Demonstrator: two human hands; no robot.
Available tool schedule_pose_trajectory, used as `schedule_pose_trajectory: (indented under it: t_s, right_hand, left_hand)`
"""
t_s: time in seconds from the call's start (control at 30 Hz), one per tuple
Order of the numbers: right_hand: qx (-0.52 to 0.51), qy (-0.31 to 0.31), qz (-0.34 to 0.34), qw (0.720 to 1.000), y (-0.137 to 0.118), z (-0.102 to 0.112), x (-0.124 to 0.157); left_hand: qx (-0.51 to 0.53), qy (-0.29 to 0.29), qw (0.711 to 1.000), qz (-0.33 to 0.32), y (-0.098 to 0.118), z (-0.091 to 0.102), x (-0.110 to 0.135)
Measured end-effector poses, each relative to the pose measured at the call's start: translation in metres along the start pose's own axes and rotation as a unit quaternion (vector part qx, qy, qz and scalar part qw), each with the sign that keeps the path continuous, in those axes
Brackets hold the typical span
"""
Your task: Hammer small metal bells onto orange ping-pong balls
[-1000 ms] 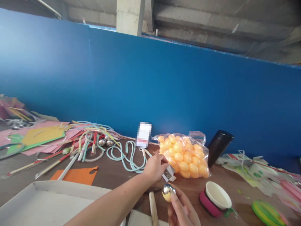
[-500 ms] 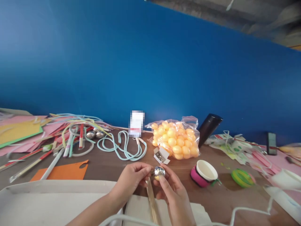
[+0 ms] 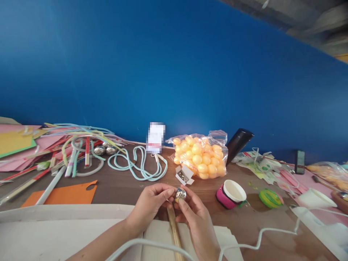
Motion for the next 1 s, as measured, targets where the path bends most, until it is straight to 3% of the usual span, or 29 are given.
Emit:
schedule_pose_trajectory:
  t_s: [0.27,0.5,0.77,1.0]
  right_hand:
    - [0.006,0.016,-0.001,1.000,-0.0037,-0.0010,-0.0002]
    - [-0.046,-0.027,0.001,0.999,-0.0035,-0.0066,-0.0019]
    - [-0.051,-0.022,0.007,0.998,0.0002,-0.0045,-0.0039]
    - [-0.038,-0.012,0.012,0.999,0.0005,-0.0043,-0.0042]
  left_hand:
    - [0.038,-0.020,0.999,0.016,-0.0059,-0.0016,-0.0010]
    - [0.051,-0.031,0.998,0.027,-0.0023,-0.0045,-0.0005]
    - [0.063,-0.031,0.997,0.024,-0.0019,-0.0035,0.0001]
    - [0.030,-0.024,0.999,0.024,0.0010,-0.0055,0.0017]
Point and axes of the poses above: each hand's wrist, its own x-axis away from the middle knuckle, its own z-axis out of the back of the hand, y = z × x, the point moved 3 cm from there along -x, towards the middle knuckle, and after that the axes turned 14 degrees about -y, right-handed, at the moved point
